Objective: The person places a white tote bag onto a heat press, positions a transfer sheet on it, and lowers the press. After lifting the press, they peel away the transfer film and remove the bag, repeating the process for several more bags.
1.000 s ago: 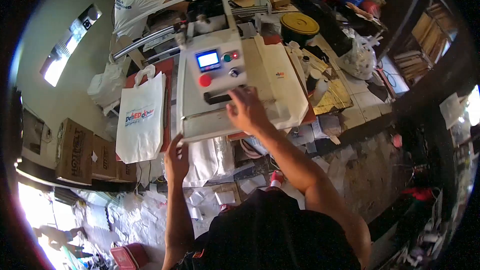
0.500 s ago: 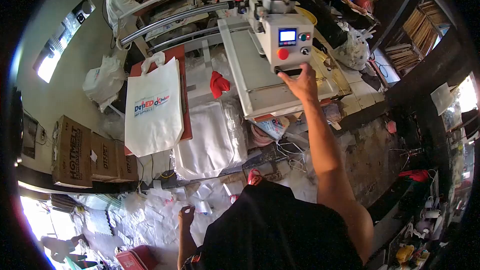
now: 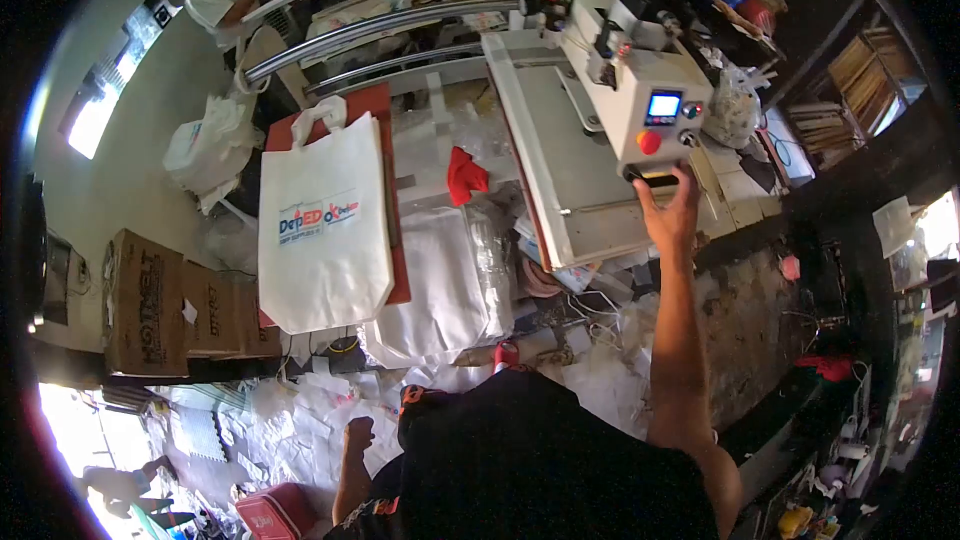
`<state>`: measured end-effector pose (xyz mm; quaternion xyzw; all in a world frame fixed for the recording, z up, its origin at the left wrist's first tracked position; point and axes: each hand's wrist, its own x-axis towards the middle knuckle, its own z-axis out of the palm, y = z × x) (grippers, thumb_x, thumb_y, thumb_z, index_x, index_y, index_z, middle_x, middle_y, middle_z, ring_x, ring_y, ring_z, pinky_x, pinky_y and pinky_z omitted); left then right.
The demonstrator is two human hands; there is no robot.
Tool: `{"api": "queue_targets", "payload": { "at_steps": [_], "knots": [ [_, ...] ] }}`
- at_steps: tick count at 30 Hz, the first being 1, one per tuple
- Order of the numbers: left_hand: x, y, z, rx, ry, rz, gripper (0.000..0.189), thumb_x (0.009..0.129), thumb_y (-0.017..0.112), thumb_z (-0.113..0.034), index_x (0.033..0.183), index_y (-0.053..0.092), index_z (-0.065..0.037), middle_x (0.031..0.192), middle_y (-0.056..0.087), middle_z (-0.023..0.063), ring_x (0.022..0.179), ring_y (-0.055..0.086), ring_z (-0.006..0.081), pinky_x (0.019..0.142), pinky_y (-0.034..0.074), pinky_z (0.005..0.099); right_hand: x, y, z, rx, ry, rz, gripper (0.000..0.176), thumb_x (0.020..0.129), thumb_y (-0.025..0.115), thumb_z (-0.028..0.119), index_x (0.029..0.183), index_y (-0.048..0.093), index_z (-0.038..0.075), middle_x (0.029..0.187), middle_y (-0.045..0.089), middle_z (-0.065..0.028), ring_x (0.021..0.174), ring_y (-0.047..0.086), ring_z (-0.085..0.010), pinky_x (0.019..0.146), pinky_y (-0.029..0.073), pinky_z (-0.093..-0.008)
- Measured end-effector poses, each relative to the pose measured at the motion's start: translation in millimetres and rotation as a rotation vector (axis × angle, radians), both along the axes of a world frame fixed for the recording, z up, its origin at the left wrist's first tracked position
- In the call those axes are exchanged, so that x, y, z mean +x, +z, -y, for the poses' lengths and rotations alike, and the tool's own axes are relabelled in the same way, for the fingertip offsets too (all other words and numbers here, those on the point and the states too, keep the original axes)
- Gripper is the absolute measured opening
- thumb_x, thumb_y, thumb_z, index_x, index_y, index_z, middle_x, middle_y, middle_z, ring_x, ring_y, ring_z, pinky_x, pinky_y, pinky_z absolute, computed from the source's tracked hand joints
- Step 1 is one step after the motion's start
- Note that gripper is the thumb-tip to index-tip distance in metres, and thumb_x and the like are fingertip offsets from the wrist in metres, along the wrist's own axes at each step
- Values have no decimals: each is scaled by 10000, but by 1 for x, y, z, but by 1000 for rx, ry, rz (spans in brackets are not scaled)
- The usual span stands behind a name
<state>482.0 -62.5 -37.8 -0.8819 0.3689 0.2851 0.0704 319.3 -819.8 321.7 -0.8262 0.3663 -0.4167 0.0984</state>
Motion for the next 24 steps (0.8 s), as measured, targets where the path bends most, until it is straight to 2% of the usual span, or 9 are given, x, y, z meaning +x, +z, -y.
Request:
{"api": "queue_targets", "payload": {
  "at_steps": [2,6,8,11,15,16,19,22,24],
  "knots": [
    [18,5,-5,-3,-23,2,342,684,852,-234,898,628,-87,930,670,117,941,661,343,796,554,455,16,-6,-29,-253,-139,47,431,832,761,172,1179,535,50,1236,588,-190,1160,544,-402,1019,419,-482],
    [45,-16,-35,-204,-14,43,326,691,836,-219,875,608,-78,912,660,115,900,661,344,787,551,460,92,-27,-131,-130,120,127,276,840,641,-1,1106,583,48,1137,603,-151,1093,564,-359,960,435,-457],
    [59,-48,-61,-240,364,-85,344,680,839,-214,882,597,-78,904,655,114,922,655,337,786,547,463,156,-56,-180,107,355,204,186,861,647,22,1042,625,57,1046,637,-128,1025,594,-344,908,463,-437],
    [91,-6,-81,-309,-28,1,129,753,690,-185,847,629,-120,934,683,113,906,661,323,767,561,461,264,-72,-243,129,548,114,166,866,673,80,1030,660,51,1012,650,-152,1002,607,-343,893,474,-432],
    [116,-1,-152,-267,140,19,285,656,792,-138,884,623,-115,973,689,85,950,664,310,754,566,450,387,-103,-270,186,574,-92,223,867,674,155,1040,672,14,1024,644,-194,1012,598,-388,883,496,-447],
    [121,-17,-181,-233,78,2,326,749,808,-206,1003,644,-85,940,689,72,907,690,254,643,562,397,407,-112,-266,187,572,-99,223,867,674,155,1040,672,14,1024,644,-194,1012,598,-388,883,496,-447],
    [116,-68,-256,-433,720,-360,210,866,687,-206,1041,660,-93,889,676,52,753,696,207,532,520,338,436,-138,-261,243,455,-398,245,842,696,163,1036,677,16,1020,647,-202,999,611,-402,869,508,-449],
    [106,-61,-291,-542,773,-295,225,907,578,-234,1068,665,-103,853,652,41,656,681,191,496,484,309,442,-154,-258,67,408,-323,209,813,698,156,977,689,27,994,650,-204,959,627,-410,850,520,-449],
    [104,-52,-297,-448,856,-377,259,882,590,-245,1078,661,-90,868,660,45,670,682,196,496,484,309,447,-155,-249,267,396,-329,156,785,722,150,904,703,50,980,657,-182,897,649,-369,801,532,-425]
  ]
}}
